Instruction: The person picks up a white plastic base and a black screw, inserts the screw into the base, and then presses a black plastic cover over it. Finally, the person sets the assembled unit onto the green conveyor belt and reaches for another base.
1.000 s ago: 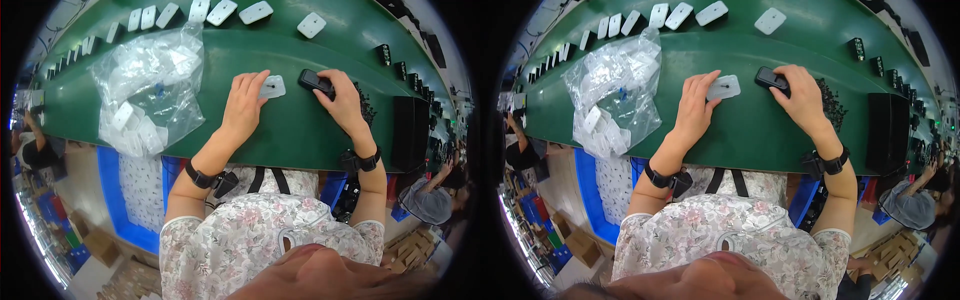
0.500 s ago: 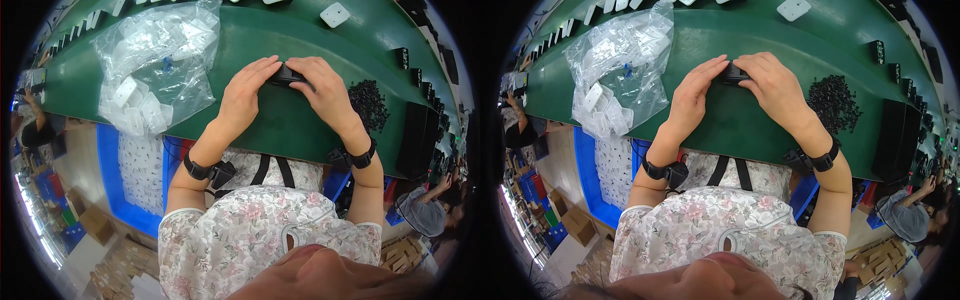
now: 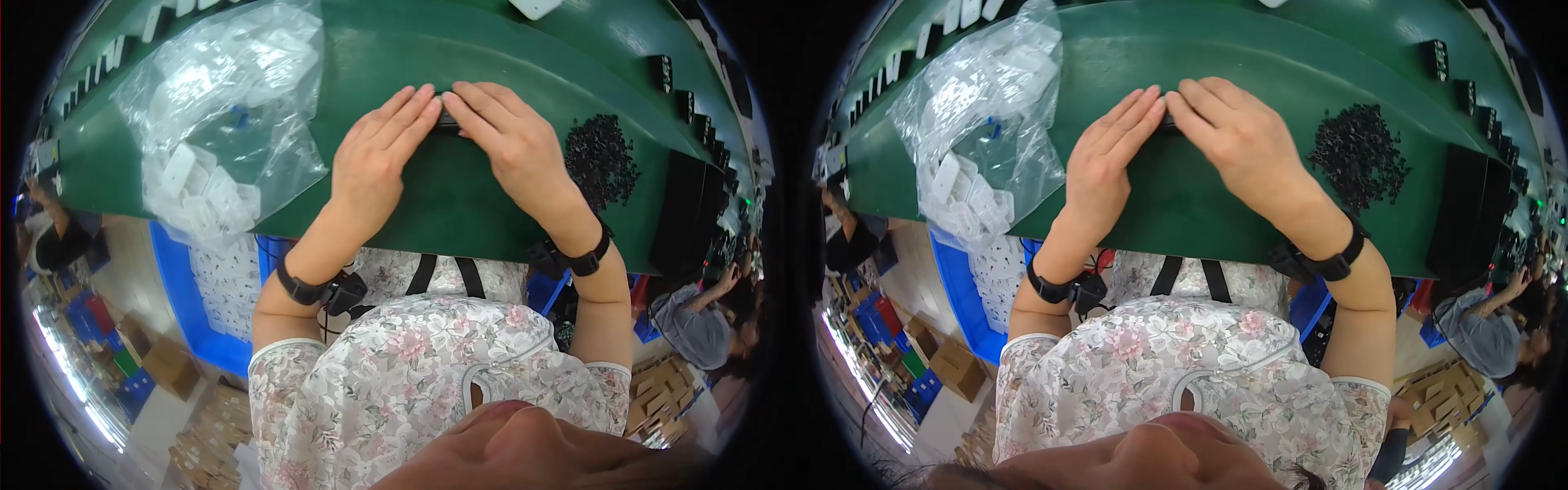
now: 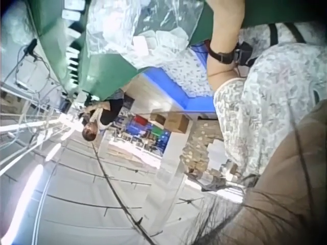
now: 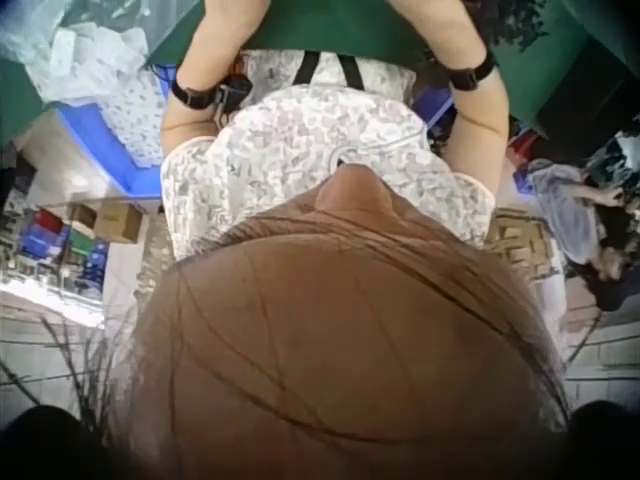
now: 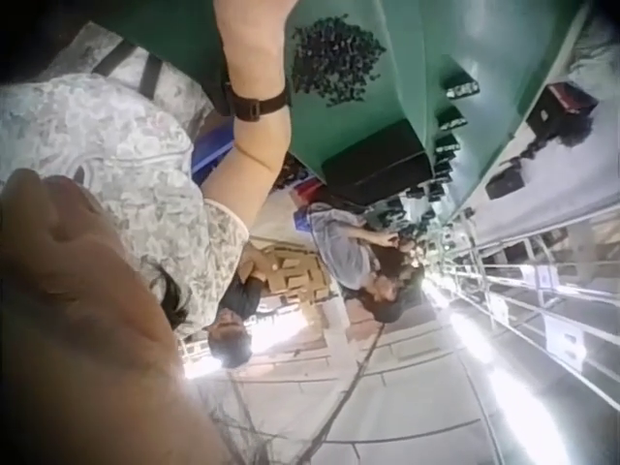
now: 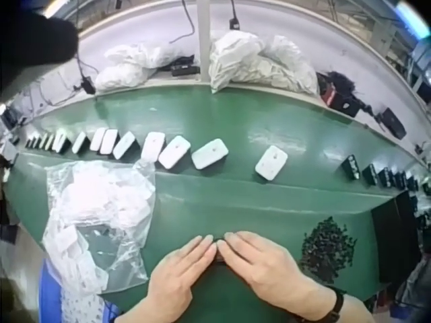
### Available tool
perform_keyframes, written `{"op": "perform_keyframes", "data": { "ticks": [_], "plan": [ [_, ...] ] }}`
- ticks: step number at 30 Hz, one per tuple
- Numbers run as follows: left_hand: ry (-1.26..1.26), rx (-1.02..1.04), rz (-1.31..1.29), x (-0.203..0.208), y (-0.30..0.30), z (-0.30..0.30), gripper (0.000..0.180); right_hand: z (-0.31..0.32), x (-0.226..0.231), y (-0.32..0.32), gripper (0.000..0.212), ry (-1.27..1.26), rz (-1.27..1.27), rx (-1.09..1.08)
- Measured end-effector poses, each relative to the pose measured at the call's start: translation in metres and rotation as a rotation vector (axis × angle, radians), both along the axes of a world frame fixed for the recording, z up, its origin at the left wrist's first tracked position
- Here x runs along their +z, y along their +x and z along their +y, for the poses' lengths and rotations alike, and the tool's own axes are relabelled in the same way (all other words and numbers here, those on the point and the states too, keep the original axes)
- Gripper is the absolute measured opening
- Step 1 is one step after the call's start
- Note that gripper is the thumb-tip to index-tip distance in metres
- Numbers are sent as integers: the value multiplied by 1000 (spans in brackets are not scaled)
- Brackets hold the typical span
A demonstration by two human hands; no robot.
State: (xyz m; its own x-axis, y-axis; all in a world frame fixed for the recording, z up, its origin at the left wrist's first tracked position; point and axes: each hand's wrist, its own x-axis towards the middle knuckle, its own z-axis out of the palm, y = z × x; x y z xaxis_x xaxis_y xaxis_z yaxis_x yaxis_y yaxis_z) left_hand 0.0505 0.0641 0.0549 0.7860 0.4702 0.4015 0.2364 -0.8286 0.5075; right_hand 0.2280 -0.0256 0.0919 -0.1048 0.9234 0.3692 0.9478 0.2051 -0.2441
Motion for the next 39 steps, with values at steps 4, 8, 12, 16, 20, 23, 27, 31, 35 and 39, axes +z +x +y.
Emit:
{"op": "perform_keyframes", "data": {
  "ticks": [4,8,12,16,20,23,27,31,35,39],
  "plan": [
    [108,-85,56,15,2,9,48,-3,-2,6,35,108,134,14],
    [164,-41,100,20,17,-2,59,3,-8,15,31,-3,352,-17],
    [228,9,56,9,33,6,45,20,-2,39,30,-270,391,-4],
    [-113,26,92,-6,35,24,33,6,-38,31,36,36,624,-17],
    [-752,-4,-7,19,48,0,28,-19,-38,36,47,177,652,-72],
    [-867,-75,-27,23,64,-6,27,-39,-22,44,45,136,713,-152],
    [-879,-144,-59,28,82,-9,28,-48,-8,55,40,118,796,-186],
    [-886,-164,-106,38,98,-12,30,-52,4,62,40,85,928,-251],
    [-1025,-186,-129,39,115,-11,30,-56,4,75,40,73,1217,-223],
    [-1042,-206,-136,46,120,-12,30,-56,10,73,41,97,1169,-273]
  ]
}}
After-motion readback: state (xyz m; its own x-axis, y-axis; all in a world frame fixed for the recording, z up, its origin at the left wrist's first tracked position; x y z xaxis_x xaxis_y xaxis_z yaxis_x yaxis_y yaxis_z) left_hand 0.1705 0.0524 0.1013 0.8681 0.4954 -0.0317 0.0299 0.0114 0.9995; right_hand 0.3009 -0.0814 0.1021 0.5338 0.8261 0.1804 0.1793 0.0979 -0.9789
